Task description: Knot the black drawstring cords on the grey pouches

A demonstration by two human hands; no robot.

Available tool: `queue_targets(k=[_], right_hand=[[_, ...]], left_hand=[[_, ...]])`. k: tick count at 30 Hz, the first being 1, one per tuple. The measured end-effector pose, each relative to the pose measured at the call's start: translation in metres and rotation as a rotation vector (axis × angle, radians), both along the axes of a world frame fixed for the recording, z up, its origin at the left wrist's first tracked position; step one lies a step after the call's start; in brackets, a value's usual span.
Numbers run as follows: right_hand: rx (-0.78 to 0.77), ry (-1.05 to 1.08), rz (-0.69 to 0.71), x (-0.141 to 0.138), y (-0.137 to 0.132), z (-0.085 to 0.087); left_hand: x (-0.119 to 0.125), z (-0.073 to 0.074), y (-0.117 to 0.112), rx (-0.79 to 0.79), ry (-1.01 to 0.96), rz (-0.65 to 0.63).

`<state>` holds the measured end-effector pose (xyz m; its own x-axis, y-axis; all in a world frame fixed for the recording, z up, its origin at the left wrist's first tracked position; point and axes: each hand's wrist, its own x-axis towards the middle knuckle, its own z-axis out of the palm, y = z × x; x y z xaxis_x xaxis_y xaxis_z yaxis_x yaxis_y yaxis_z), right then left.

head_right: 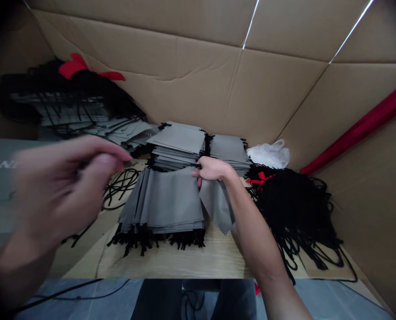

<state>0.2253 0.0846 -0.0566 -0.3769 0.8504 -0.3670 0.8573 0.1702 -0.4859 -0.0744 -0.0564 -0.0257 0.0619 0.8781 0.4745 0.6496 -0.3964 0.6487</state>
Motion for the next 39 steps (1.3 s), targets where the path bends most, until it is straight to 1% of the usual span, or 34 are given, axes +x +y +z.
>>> queue_targets(k=[1, 2, 4, 6, 8, 12, 16, 19, 23, 26, 29, 31, 35, 39], right_hand=[[-0.002, 0.035, -0.010, 0.002, -0.001, 0.000], [-0.007, 0.069, -0.018, 0.004, -0.001, 0.001], [-0.023, 0.127, -0.030, 0.006, -0.002, 0.003], [-0.043, 0.173, -0.038, 0.006, -0.003, 0.005], [-0.063, 0.207, -0.043, 0.004, -0.004, 0.005], [-0.073, 0.215, -0.072, 0.001, -0.003, 0.000], [-0.062, 0.122, -0.073, -0.001, -0.001, -0.003], [-0.049, 0.032, -0.034, -0.003, -0.001, -0.004], [-0.023, -0.022, -0.010, -0.009, -0.001, -0.007], [-0.021, -0.029, 0.000, -0.013, -0.001, -0.010], [-0.023, -0.038, 0.012, -0.016, -0.003, -0.009], [-0.027, -0.047, 0.020, -0.018, -0.004, -0.008], [-0.031, -0.068, 0.023, -0.020, -0.005, -0.008], [-0.032, -0.078, 0.011, -0.022, -0.005, -0.011]], left_hand=[[-0.002, -0.005, 0.016, -0.024, 0.044, -0.001], [-0.005, -0.014, 0.030, -0.063, 0.085, -0.007], [-0.014, -0.036, 0.047, -0.167, 0.112, -0.031], [-0.023, -0.056, 0.052, -0.237, 0.084, -0.045], [-0.028, -0.069, 0.050, -0.294, 0.047, -0.054], [-0.024, -0.080, 0.047, -0.365, -0.027, -0.049], [-0.018, -0.089, 0.053, -0.412, -0.106, -0.061], [-0.020, -0.094, 0.057, -0.463, -0.163, -0.089], [-0.025, -0.093, 0.058, -0.515, -0.196, -0.111], [-0.023, -0.088, 0.056, -0.466, -0.172, -0.049], [-0.016, -0.083, 0.055, -0.383, -0.114, 0.030], [-0.010, -0.081, 0.055, -0.343, -0.083, 0.056], [-0.004, -0.082, 0.058, -0.312, -0.094, 0.043], [-0.014, -0.084, 0.061, -0.334, -0.177, -0.010]])
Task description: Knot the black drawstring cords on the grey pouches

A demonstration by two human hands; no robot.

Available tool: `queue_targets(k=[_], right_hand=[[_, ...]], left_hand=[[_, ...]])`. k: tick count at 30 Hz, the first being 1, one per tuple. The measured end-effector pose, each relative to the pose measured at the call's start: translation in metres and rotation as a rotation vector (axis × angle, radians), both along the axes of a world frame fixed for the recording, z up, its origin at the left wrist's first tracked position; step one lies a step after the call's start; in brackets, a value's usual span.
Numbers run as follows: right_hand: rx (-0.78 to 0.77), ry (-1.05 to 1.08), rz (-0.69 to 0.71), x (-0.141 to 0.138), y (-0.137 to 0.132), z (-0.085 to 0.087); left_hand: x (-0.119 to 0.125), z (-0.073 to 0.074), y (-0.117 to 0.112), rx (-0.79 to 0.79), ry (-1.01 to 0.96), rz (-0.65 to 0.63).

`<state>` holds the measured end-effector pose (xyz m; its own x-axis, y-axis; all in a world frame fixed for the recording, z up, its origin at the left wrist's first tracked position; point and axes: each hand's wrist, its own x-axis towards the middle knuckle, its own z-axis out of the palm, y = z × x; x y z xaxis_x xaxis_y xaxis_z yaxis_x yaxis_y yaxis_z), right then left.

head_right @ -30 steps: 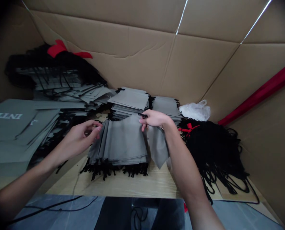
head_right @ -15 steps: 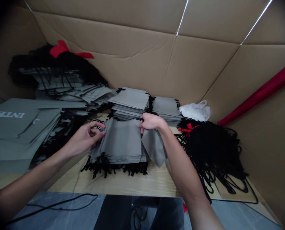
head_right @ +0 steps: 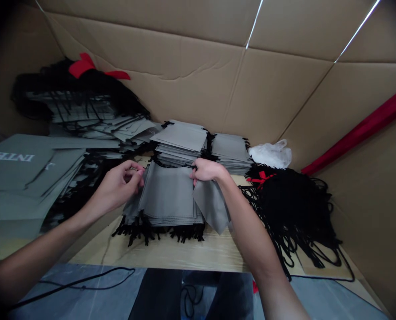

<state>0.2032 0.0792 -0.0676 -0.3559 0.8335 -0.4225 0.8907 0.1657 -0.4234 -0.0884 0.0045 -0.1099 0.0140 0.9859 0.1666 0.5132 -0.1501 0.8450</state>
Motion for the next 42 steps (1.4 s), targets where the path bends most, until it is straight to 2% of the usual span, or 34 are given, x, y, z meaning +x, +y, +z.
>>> queue_targets(k=[8, 16, 25, 29, 34, 42], right_hand=[[-0.004, -0.008, -0.005, -0.002, 0.001, -0.002], [0.006, 0.004, -0.019, -0.003, 0.002, -0.008], [0.020, -0.011, -0.010, -0.003, 0.003, -0.011], [0.016, -0.016, -0.014, -0.004, 0.004, -0.011], [0.010, -0.010, -0.021, -0.003, 0.004, -0.011], [0.001, 0.008, -0.043, -0.005, 0.003, -0.013]], left_hand=[[-0.015, -0.005, 0.000, -0.064, -0.109, -0.161], [-0.015, -0.011, -0.005, -0.040, -0.156, -0.173], [-0.011, -0.011, -0.006, 0.012, -0.115, -0.182], [-0.009, -0.013, -0.007, 0.062, -0.030, -0.172], [-0.011, -0.014, -0.004, 0.127, 0.188, -0.173], [-0.011, -0.016, -0.003, 0.269, 0.567, -0.339]])
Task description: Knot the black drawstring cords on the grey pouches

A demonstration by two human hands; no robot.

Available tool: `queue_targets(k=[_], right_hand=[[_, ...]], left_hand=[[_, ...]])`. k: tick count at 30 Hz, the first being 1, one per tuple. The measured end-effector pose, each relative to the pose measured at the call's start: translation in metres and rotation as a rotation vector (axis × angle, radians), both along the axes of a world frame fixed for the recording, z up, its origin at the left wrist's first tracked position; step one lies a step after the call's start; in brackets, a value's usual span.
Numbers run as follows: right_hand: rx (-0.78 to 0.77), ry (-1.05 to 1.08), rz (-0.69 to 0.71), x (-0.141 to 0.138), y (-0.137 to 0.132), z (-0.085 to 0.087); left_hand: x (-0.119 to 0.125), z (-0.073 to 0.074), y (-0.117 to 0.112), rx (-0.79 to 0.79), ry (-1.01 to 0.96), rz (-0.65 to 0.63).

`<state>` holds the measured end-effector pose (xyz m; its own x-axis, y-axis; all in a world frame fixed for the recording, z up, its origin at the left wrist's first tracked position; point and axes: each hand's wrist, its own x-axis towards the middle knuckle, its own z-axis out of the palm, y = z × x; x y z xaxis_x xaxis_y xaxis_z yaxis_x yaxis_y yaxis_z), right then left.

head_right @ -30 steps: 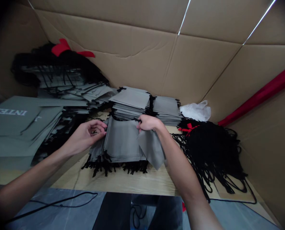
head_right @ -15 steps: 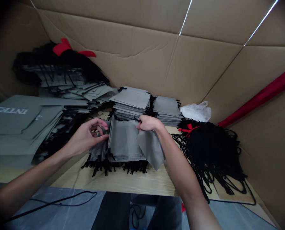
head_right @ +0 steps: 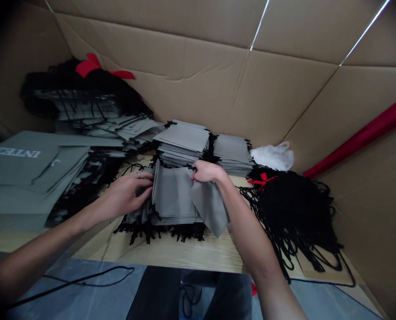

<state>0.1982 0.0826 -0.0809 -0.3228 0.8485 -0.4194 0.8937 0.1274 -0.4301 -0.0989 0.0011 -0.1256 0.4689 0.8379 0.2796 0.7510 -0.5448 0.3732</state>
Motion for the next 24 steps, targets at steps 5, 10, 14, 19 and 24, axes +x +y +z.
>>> queue_targets(k=[5, 10, 14, 19, 24], right_hand=[[0.000, 0.017, -0.005, 0.0001, 0.0000, -0.0010], [0.007, 0.011, -0.010, 0.0009, 0.0008, -0.0022], [0.001, 0.008, -0.003, 0.0008, 0.0015, -0.0015], [-0.002, 0.003, 0.004, 0.0007, 0.0025, -0.0019], [0.005, -0.010, 0.007, 0.0018, 0.0032, -0.0031]], left_hand=[[-0.0015, -0.0005, -0.0064, 0.047, 0.191, -0.051], [0.0001, 0.0025, -0.0102, 0.096, 0.300, -0.081], [0.0023, 0.0034, -0.0098, 0.147, 0.351, -0.111], [0.0011, 0.0001, -0.0075, 0.206, 0.374, -0.151], [-0.0040, -0.0026, -0.0015, 0.235, 0.396, -0.207]])
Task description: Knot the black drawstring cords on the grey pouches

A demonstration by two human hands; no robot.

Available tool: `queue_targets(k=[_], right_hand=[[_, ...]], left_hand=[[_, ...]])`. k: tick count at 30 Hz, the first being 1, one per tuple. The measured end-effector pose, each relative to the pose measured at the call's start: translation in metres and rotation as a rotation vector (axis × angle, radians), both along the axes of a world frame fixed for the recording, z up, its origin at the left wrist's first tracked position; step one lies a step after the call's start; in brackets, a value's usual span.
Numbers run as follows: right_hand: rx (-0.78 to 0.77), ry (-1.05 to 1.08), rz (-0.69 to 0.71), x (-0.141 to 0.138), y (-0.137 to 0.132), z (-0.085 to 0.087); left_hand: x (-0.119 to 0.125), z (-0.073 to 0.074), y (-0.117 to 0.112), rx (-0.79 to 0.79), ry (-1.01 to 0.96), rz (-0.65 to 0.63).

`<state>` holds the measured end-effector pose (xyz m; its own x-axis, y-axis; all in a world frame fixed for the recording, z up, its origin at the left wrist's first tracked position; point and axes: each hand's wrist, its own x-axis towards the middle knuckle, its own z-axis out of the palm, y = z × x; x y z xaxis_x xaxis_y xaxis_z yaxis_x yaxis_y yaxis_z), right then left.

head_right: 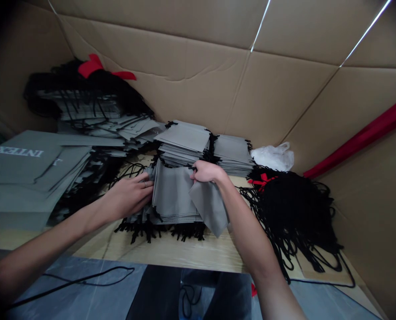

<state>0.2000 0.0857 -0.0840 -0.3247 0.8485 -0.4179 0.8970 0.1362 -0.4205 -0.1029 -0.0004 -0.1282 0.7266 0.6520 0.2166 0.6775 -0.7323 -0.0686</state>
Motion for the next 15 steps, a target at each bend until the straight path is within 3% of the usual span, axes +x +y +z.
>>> queue_targets(k=[15], right_hand=[[0.009, -0.029, -0.002, -0.003, -0.002, 0.002]], left_hand=[[0.007, -0.002, -0.008, 0.112, 0.108, -0.030]])
